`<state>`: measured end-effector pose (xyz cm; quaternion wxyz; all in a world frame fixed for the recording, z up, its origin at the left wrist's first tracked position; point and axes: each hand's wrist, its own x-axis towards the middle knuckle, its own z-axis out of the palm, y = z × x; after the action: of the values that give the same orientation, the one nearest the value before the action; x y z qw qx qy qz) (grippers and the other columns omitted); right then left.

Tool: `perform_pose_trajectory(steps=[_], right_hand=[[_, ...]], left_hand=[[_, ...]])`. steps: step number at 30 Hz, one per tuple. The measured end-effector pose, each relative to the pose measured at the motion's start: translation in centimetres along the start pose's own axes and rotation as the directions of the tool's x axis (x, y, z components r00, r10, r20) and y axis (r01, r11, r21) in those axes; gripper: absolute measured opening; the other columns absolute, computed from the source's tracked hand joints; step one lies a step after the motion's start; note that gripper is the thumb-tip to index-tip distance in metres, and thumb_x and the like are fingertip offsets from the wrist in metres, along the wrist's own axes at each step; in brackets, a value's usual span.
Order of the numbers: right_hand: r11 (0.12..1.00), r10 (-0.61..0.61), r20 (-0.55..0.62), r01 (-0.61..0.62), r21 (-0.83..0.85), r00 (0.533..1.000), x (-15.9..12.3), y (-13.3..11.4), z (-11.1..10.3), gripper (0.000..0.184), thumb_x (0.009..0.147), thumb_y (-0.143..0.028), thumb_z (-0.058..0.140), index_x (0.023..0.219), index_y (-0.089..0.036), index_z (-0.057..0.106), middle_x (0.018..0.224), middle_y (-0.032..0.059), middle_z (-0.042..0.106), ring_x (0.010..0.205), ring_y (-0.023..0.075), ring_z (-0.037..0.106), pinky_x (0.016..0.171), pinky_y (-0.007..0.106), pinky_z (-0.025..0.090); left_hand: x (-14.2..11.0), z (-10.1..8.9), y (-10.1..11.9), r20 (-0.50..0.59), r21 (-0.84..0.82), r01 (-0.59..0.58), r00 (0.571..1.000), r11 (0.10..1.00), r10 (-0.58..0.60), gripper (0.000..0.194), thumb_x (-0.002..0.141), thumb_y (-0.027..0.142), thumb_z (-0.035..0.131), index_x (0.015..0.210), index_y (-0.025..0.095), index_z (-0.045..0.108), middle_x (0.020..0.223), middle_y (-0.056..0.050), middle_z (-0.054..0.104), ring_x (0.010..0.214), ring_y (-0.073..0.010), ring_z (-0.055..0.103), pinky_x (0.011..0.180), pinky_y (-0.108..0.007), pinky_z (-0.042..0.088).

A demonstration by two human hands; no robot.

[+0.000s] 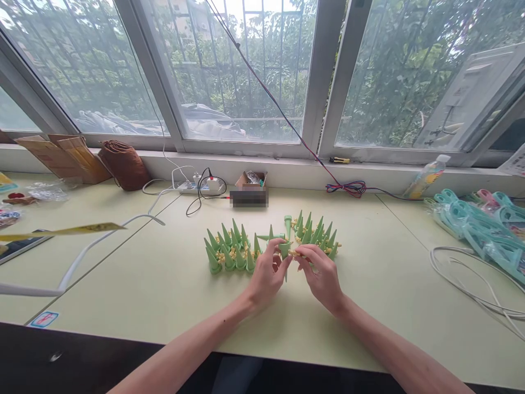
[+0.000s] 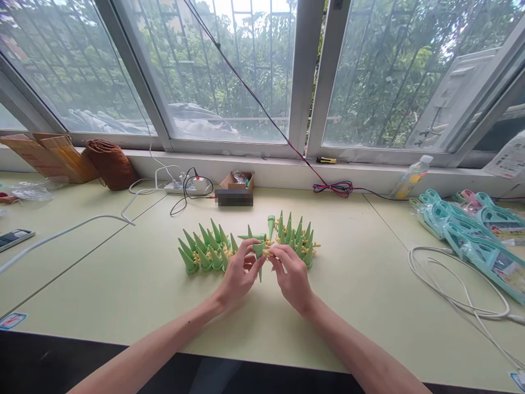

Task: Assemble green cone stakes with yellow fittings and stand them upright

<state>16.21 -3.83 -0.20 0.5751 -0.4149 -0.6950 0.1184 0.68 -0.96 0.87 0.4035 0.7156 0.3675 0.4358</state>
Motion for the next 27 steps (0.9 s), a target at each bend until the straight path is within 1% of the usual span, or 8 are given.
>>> perform_pose_trajectory(steps=[5, 8, 15, 17, 21, 27], right_hand=[[0.999, 0.025, 0.011, -0.025, -0.044, 1.000, -0.04, 0.05, -0.11, 0.016, 0.098, -0.021, 0.048, 0.103, -0.022, 0.064, 0.090, 0.0051, 0.063, 0.074, 0.0158, 0.062, 0.062, 0.029, 0.056], [0.997, 0.032, 0.022, -0.030, -0.065, 0.999, -0.06, 0.04, -0.15, 0.016, 0.098, -0.022, 0.048, 0.102, -0.021, 0.063, 0.085, 0.0045, 0.063, 0.071, 0.0158, 0.062, 0.063, 0.030, 0.054], [0.998, 0.044, 0.055, -0.041, -0.049, 0.997, -0.16, 0.24, -0.03, 0.018, 0.097, -0.020, 0.050, 0.110, -0.022, 0.062, 0.093, 0.0054, 0.065, 0.080, 0.0169, 0.064, 0.067, 0.030, 0.055], [0.998, 0.043, 0.061, -0.040, -0.045, 0.997, -0.17, 0.34, 0.01, 0.018, 0.098, -0.020, 0.049, 0.111, -0.022, 0.061, 0.093, 0.0055, 0.065, 0.079, 0.0166, 0.064, 0.067, 0.030, 0.055], [0.998, 0.057, 0.056, -0.055, -0.042, 0.997, -0.21, 0.51, 0.07, 0.017, 0.098, -0.023, 0.048, 0.110, -0.021, 0.061, 0.090, 0.0047, 0.064, 0.071, 0.0150, 0.063, 0.064, 0.029, 0.055], [0.994, 0.080, 0.044, -0.076, -0.075, 0.996, -0.27, 0.65, 0.15, 0.017, 0.099, -0.028, 0.048, 0.103, -0.020, 0.062, 0.083, 0.0040, 0.066, 0.066, 0.0154, 0.062, 0.060, 0.029, 0.054]], left_hand=[[-0.03, -0.03, 0.06, -0.003, 0.020, -0.006, 1.000, 1.000, 0.006, 0.030, 0.093, 0.038, 0.052, 0.118, 0.022, 0.045, 0.085, 0.000, 0.051, 0.053, -0.0066, 0.046, 0.046, -0.018, 0.040], [-0.02, -0.05, 0.05, -0.002, 0.025, -0.007, 1.000, 1.000, 0.007, 0.030, 0.093, 0.039, 0.052, 0.117, 0.022, 0.046, 0.085, 0.000, 0.052, 0.053, -0.0067, 0.046, 0.045, -0.018, 0.040], [0.10, -0.06, -0.03, -0.024, 0.033, -0.006, 1.000, 0.999, 0.007, 0.029, 0.094, 0.038, 0.051, 0.117, 0.023, 0.046, 0.082, 0.001, 0.052, 0.055, -0.0074, 0.047, 0.045, -0.017, 0.039], [0.08, -0.06, -0.08, -0.028, 0.033, -0.006, 1.000, 0.999, 0.007, 0.029, 0.094, 0.038, 0.051, 0.117, 0.023, 0.046, 0.082, 0.001, 0.052, 0.054, -0.0071, 0.047, 0.045, -0.018, 0.039], [0.03, -0.06, -0.12, -0.017, 0.033, 0.002, 1.000, 0.999, -0.001, 0.029, 0.093, 0.038, 0.051, 0.117, 0.022, 0.046, 0.084, 0.000, 0.054, 0.056, -0.0080, 0.049, 0.047, -0.018, 0.041], [0.07, -0.05, -0.13, -0.010, 0.048, -0.004, 1.000, 0.999, 0.004, 0.029, 0.093, 0.037, 0.052, 0.118, 0.023, 0.046, 0.085, 0.000, 0.053, 0.054, -0.0073, 0.047, 0.046, -0.018, 0.040]])
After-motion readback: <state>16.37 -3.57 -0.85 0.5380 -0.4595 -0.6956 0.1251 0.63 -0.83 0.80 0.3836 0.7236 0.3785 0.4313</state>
